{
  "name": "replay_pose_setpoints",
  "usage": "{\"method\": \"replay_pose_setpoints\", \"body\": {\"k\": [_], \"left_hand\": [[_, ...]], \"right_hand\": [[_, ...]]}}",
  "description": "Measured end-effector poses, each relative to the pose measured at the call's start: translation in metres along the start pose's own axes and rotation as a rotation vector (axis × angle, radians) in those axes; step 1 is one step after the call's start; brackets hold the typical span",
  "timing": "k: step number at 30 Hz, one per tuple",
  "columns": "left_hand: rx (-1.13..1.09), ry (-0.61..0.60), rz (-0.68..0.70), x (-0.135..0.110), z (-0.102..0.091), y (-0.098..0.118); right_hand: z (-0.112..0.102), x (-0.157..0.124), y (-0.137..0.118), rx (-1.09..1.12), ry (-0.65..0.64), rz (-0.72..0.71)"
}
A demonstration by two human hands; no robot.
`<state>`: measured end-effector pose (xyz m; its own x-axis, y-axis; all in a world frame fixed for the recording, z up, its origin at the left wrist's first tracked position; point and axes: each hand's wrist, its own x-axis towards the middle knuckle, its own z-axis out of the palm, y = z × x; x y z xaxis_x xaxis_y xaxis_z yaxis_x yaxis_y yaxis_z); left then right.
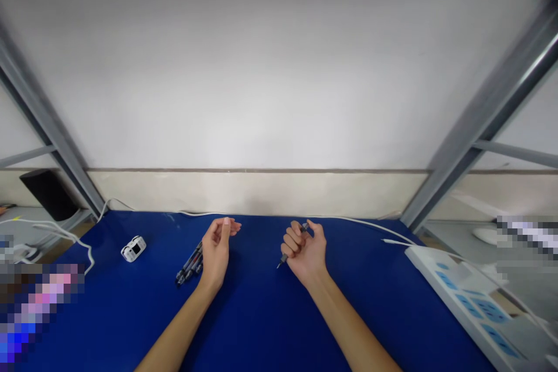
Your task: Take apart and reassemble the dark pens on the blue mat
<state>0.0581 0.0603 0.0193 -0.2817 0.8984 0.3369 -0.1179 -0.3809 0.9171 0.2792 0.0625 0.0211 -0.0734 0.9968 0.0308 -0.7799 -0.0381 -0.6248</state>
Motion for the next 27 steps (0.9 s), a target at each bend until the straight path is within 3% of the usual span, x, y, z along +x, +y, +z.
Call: {"method": "replay_pose_setpoints", "body": {"k": [13,16,19,21,24,27], "left_hand": [[0.007,0.043,0.056,0.007,-0.005,0.008],[0.020,0.117,0.105,0.019,-0.016,0.018],[0.039,0.154,0.120,0.032,-0.038,0.027],[0.095,0.069,0.066,0.035,-0.060,0.032],[0.275,-0.190,-0.010,0.027,-0.096,0.037],[0.514,-0.401,0.044,0.007,-0.124,0.039]], "right_hand": [[0.000,0.000,0.002,0.007,-0.005,-0.016],[0.004,0.002,0.002,0.015,-0.007,-0.009],[0.005,0.006,0.003,0.007,-0.012,-0.025],[0.005,0.010,0.006,-0.039,0.003,-0.059],[0.004,0.014,0.017,-0.206,0.044,-0.117],[0.010,0.011,0.030,-0.436,0.033,-0.195]]}}
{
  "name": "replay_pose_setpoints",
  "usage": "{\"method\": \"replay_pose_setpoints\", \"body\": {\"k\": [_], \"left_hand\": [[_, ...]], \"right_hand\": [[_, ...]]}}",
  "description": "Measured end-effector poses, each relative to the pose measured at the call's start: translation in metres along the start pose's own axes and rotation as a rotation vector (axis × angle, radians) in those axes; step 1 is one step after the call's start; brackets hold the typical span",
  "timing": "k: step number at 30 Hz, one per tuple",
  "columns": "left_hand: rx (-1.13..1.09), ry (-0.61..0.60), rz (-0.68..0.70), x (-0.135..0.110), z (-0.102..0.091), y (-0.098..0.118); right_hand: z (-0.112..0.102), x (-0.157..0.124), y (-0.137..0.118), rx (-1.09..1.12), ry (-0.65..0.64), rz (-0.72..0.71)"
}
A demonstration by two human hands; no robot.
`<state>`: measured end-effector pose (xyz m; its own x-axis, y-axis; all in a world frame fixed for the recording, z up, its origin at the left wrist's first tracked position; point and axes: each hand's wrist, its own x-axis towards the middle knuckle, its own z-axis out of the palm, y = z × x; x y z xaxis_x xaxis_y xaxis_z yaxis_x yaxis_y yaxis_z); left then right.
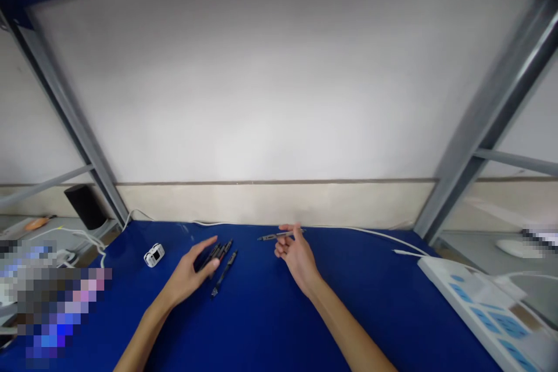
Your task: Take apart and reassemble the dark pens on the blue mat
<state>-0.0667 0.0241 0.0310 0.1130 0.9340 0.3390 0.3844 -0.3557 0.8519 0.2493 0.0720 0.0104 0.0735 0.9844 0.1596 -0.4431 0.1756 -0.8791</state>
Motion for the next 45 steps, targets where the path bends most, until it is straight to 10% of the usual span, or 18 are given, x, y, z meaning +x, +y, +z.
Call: {"method": "replay_pose_setpoints", "body": {"k": [7,14,30,37,45], "left_hand": [[0.529,-0.369,0.226,-0.021,0.009,0.001],[0.704,-0.309,0.324,-0.001,0.052,-0.011],[0.639,-0.249,0.381,0.007,0.070,-0.015],[0.546,-0.100,0.382,0.007,0.062,-0.011],[0.377,0.356,0.307,0.011,0.037,-0.007]], "right_hand": [[0.023,-0.039,-0.002,-0.992,-0.346,-0.463],[0.026,-0.051,-0.006,-1.342,-0.551,-0.477],[0.031,-0.054,-0.002,-1.136,-0.632,-0.409],[0.022,-0.032,0.008,-0.866,-0.209,-0.394],[0.003,-0.008,0.010,-0.214,0.150,-0.145]]}}
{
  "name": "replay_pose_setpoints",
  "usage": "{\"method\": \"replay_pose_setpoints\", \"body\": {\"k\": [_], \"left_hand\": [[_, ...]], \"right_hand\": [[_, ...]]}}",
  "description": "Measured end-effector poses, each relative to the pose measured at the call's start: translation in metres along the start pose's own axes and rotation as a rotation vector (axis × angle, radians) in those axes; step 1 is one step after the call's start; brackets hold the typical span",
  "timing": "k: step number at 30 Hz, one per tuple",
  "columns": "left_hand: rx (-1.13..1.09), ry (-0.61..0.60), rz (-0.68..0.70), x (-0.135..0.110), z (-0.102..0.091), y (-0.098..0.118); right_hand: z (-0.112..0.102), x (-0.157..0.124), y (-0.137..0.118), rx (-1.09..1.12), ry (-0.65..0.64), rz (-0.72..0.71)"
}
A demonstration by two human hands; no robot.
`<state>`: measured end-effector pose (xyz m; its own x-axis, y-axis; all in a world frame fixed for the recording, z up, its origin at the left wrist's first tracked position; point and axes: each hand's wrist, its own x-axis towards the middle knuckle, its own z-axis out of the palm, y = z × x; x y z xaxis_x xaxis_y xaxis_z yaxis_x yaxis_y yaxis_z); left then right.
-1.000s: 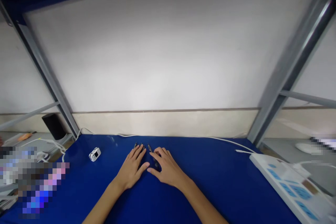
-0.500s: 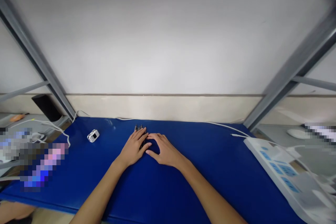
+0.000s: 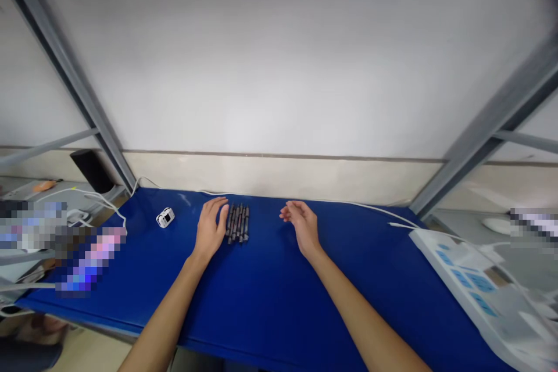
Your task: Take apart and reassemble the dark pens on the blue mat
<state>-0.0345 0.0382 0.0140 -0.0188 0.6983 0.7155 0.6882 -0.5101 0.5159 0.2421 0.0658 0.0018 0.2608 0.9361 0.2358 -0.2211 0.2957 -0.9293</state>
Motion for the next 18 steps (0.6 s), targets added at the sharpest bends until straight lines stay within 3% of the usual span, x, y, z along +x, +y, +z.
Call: {"method": "replay_pose_setpoints", "body": {"k": [5,11,14,18], "left_hand": [[-0.054,0.169,-0.143,0.001,-0.004,-0.001],[-0.092,0.148,-0.193,0.002,-0.002,-0.003],[-0.103,-0.015,-0.115,0.005,-0.008,-0.006],[-0.071,-0.410,0.017,0.004,-0.022,-0.011]], "right_hand": [[-0.012,0.010,-0.001,0.345,0.041,0.195],[-0.023,0.017,-0.003,0.429,0.036,0.257],[-0.024,0.017,-0.003,0.440,0.026,0.253],[-0.024,0.017,-0.002,0.383,-0.007,0.183]]}}
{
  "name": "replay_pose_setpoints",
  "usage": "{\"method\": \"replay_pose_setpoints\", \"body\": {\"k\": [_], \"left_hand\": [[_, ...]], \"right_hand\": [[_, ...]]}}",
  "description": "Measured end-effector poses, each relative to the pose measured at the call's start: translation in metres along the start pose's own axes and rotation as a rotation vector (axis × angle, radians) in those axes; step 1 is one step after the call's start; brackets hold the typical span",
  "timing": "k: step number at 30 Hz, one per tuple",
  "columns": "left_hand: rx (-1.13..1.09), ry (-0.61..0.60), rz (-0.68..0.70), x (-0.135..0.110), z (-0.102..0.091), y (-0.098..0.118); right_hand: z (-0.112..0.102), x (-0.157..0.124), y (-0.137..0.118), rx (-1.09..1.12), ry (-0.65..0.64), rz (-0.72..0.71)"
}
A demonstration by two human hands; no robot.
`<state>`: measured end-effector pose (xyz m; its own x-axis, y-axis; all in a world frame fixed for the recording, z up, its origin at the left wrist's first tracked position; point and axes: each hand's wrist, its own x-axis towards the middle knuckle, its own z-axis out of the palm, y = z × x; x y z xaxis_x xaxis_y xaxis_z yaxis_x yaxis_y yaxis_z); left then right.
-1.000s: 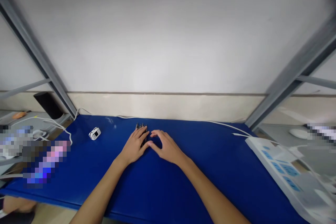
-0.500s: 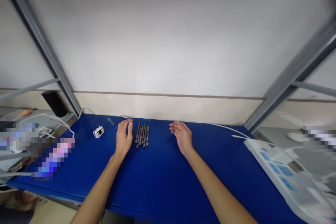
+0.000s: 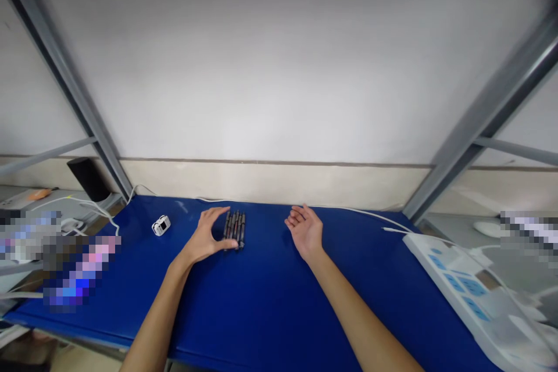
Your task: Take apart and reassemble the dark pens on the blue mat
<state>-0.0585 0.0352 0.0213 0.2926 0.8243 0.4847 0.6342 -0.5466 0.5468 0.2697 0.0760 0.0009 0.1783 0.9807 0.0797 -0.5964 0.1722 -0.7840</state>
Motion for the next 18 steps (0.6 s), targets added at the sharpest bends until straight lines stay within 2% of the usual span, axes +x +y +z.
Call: {"method": "replay_pose_setpoints", "body": {"k": [3,7,15,18], "left_hand": [[0.061,-0.197,0.017,-0.007,-0.004,-0.004],[0.093,-0.264,0.008,-0.009,-0.003,-0.011],[0.149,-0.131,0.025,-0.005,0.004,-0.019],[0.126,-0.025,-0.001,-0.003,0.005,-0.018]], "right_hand": [[0.001,0.000,0.000,-0.006,-0.011,-0.014],[0.004,-0.001,0.000,0.022,-0.005,0.019],[0.008,-0.003,-0.001,0.079,0.004,0.049],[0.008,-0.004,-0.004,0.066,-0.004,0.032]]}}
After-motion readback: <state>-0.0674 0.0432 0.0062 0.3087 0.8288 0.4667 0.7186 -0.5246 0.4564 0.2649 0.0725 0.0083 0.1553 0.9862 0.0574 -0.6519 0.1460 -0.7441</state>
